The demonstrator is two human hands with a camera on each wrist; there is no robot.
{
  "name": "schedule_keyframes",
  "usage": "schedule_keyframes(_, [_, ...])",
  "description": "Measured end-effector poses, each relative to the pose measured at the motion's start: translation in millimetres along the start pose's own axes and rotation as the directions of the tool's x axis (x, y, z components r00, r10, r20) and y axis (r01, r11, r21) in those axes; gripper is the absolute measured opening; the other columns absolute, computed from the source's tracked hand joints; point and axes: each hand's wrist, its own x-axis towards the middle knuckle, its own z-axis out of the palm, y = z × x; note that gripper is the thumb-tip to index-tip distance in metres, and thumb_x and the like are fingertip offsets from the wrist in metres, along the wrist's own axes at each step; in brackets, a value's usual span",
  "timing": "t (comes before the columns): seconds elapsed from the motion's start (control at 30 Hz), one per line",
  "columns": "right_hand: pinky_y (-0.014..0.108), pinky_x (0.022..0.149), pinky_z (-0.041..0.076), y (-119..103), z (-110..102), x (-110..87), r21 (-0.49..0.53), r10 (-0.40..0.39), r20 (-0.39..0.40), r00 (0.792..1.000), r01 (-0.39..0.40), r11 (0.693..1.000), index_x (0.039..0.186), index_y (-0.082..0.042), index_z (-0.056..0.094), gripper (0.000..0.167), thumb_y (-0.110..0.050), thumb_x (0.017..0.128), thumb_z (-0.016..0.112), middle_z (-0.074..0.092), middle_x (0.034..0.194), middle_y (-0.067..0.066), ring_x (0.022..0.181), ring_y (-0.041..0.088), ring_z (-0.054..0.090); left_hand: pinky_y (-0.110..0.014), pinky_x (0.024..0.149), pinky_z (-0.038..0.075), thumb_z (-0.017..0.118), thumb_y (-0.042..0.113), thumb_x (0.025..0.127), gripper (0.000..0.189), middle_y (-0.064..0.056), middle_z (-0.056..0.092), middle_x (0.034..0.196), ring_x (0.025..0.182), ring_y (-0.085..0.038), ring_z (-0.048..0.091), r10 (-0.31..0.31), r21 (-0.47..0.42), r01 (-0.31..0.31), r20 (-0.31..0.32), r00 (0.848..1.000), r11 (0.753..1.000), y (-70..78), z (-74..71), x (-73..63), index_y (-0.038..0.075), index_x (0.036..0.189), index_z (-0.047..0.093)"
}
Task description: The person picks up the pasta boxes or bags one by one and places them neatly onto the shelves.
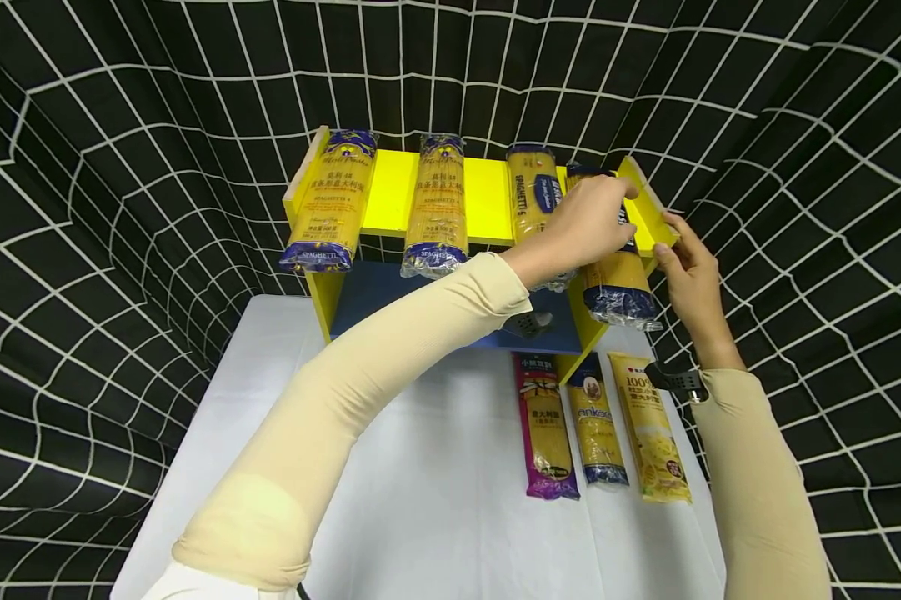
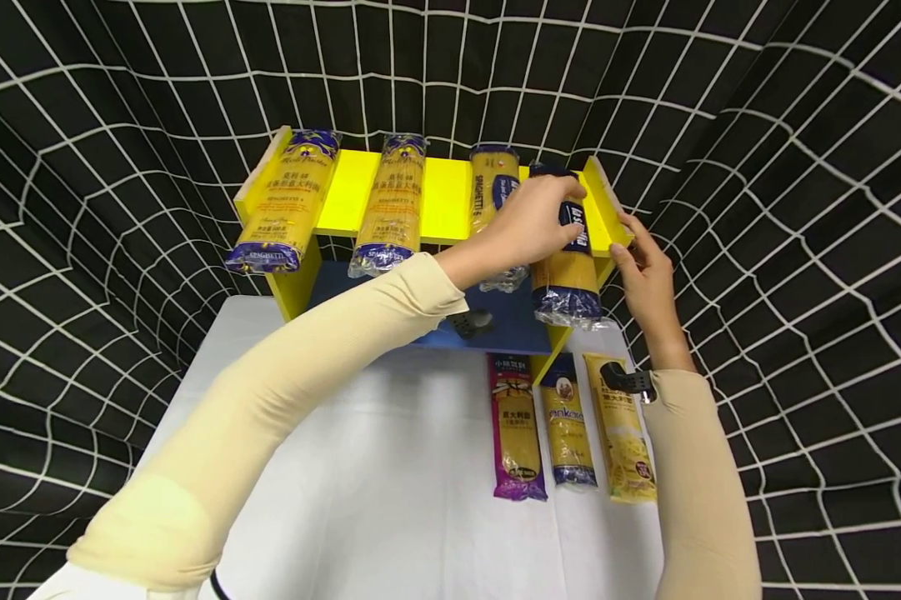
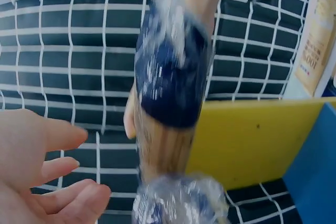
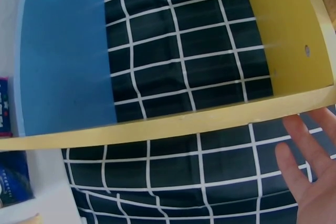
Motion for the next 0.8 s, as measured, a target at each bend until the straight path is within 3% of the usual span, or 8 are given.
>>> schedule_keyframes(0.17, [0.010, 0.081, 0.046, 1, 0, 0.4, 0.020, -0.015, -0.008, 1.000, 0.015, 1.000, 0.146, -0.019, 0.050, 0.044, -0.013, 0.102, 0.053, 0.062, 0.123, -0.010, 0.098, -0.003, 0.057, -0.010, 0.079, 0.044, 0.060, 0.026, 0.098, 0.040, 0.003, 0.063, 0.127, 0.103, -0.004, 0.055, 0.118, -0.037, -0.120, -0.044, 0.992, 0.992, 7.4, -5.1, -24.7, 0.019, 0.138, 0.056])
schedule_keyframes(0.37, [0.010, 0.081, 0.046, 2, 0, 0.0, 0.022, -0.027, -0.004, 1.000, 0.027, 0.999, 0.146, -0.016, 0.051, 0.044, -0.012, 0.102, 0.053, 0.062, 0.121, -0.012, 0.098, -0.003, 0.058, -0.014, 0.059, 0.041, 0.057, 0.024, 0.100, 0.043, 0.003, 0.064, 0.088, 0.070, -0.005, 0.054, 0.200, -0.174, -0.205, -0.047, 0.979, 0.963, 1.9, -3.5, -59.8, 0.016, 0.142, 0.053])
schedule_keyframes(0.53, [0.010, 0.081, 0.048, 2, 1, 0.6, 0.015, -0.022, -0.007, 1.000, 0.022, 1.000, 0.146, -0.014, 0.050, 0.044, -0.014, 0.102, 0.053, 0.063, 0.121, -0.006, 0.096, -0.002, 0.058, -0.016, 0.047, 0.035, 0.056, 0.025, 0.101, 0.046, 0.004, 0.053, 0.062, 0.049, -0.008, 0.046, 0.214, -0.257, -0.211, -0.018, 0.977, 0.943, -10.1, 5.8, -82.7, 0.018, 0.145, 0.048])
schedule_keyframes(0.8, [0.009, 0.080, 0.047, 2, 2, -0.6, 0.004, -0.013, -0.021, 1.000, 0.013, 1.000, 0.146, -0.014, 0.050, 0.044, -0.014, 0.102, 0.053, 0.063, 0.120, -0.002, 0.095, -0.003, 0.057, -0.016, 0.042, 0.031, 0.054, 0.033, 0.102, 0.055, 0.006, 0.042, 0.051, 0.041, -0.008, 0.039, 0.204, -0.255, -0.191, 0.027, 0.979, 0.948, -25.1, 32.3, -102.1, 0.023, 0.154, 0.036])
